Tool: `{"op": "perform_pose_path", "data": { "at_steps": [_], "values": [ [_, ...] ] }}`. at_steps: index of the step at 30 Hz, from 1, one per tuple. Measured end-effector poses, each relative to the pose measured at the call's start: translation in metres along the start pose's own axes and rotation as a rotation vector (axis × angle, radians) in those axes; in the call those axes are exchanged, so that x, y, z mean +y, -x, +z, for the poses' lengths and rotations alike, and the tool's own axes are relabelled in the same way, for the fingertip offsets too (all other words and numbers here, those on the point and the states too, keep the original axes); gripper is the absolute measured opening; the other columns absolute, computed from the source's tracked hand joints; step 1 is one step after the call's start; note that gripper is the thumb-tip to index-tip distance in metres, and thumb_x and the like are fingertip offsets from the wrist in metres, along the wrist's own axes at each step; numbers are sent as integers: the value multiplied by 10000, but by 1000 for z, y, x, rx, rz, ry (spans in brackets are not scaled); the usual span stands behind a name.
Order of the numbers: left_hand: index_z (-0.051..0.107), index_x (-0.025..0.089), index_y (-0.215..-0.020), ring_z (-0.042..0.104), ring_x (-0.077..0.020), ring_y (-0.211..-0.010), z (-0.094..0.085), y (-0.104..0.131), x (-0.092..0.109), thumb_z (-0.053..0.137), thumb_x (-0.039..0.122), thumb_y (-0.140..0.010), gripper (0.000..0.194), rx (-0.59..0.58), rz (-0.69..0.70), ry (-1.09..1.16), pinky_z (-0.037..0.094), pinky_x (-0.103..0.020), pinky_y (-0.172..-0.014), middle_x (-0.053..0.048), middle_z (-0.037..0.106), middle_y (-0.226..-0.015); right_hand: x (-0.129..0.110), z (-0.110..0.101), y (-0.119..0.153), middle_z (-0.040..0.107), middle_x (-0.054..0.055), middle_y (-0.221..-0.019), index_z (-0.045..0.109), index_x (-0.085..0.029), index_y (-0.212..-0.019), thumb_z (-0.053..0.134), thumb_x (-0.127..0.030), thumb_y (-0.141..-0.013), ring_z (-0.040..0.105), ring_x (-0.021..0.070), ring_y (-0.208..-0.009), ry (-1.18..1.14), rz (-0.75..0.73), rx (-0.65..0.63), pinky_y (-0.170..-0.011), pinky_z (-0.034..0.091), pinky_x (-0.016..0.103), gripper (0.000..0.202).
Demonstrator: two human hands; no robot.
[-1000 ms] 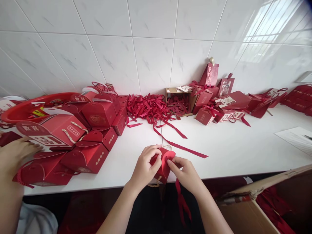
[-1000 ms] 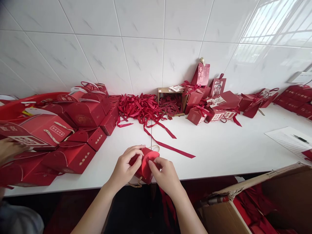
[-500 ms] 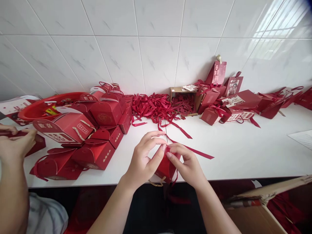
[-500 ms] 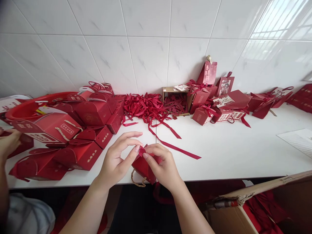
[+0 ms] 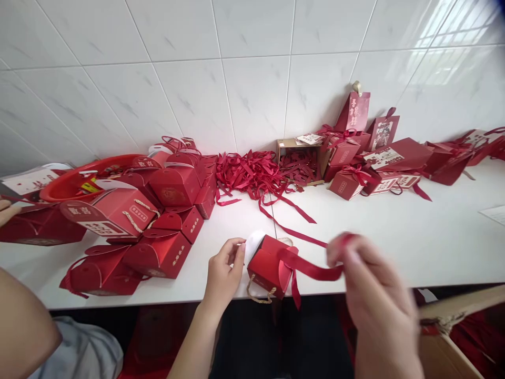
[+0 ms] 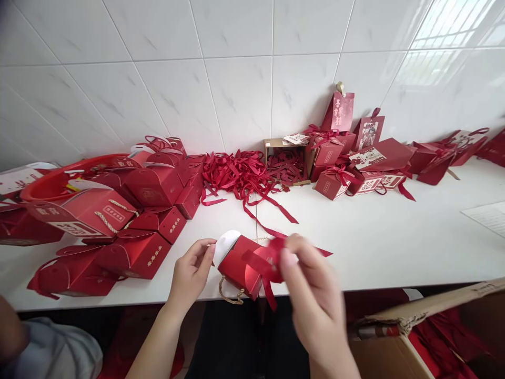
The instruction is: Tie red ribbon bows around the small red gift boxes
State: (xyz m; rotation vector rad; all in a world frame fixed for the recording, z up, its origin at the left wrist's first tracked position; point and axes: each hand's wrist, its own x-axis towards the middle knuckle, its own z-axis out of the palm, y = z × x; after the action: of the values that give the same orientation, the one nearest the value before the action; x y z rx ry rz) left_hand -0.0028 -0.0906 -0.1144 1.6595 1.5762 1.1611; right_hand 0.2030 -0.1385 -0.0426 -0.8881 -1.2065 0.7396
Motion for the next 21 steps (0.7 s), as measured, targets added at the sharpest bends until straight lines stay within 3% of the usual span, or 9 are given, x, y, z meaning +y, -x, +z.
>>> {"op": "perform_pose_path", "data": {
  "at_steps": [3,5,8,11,21],
  "values": [
    [573,196,-964,572,-136,-597,2,0,0,485,407,-882,243,14,-63,100,469,-239,-590,25,590,-631,40,20,-8,504,17,-758,507,-198,-681,463,-275,-902,492,155,-712,177,170,-269,-673,398,301,239],
    [559,194,-980,551,-130,-564,4,2,-1,501,401,-874,239,23,-83,141,458,-236,-582,45,549,-571,64,34,-12,550,49,-877,521,-195,-671,454,-264,-883,533,188,-845,280,214,-321,-796,404,343,232],
    [537,200,-1008,562,-134,-577,5,7,-2,512,403,-869,248,18,-113,198,466,-239,-591,38,575,-599,83,47,-14,584,72,-1066,554,-196,-645,454,-228,-848,496,244,-1096,423,238,-393,-977,293,437,228],
    [522,209,-1023,588,-146,-601,6,13,-1,511,412,-868,256,9,-140,233,487,-253,-616,32,583,-621,84,48,-14,596,67,-1100,556,-196,-596,460,-205,-819,446,255,-1195,490,265,-454,-1007,239,465,243],
    [493,214,-1052,567,-130,-611,6,19,8,520,352,-858,239,14,-60,149,469,-207,-545,18,604,-668,76,45,-20,618,47,-1002,527,-205,-562,449,-190,-804,456,237,-1185,523,276,-572,-1002,242,467,254]
  ]
}}
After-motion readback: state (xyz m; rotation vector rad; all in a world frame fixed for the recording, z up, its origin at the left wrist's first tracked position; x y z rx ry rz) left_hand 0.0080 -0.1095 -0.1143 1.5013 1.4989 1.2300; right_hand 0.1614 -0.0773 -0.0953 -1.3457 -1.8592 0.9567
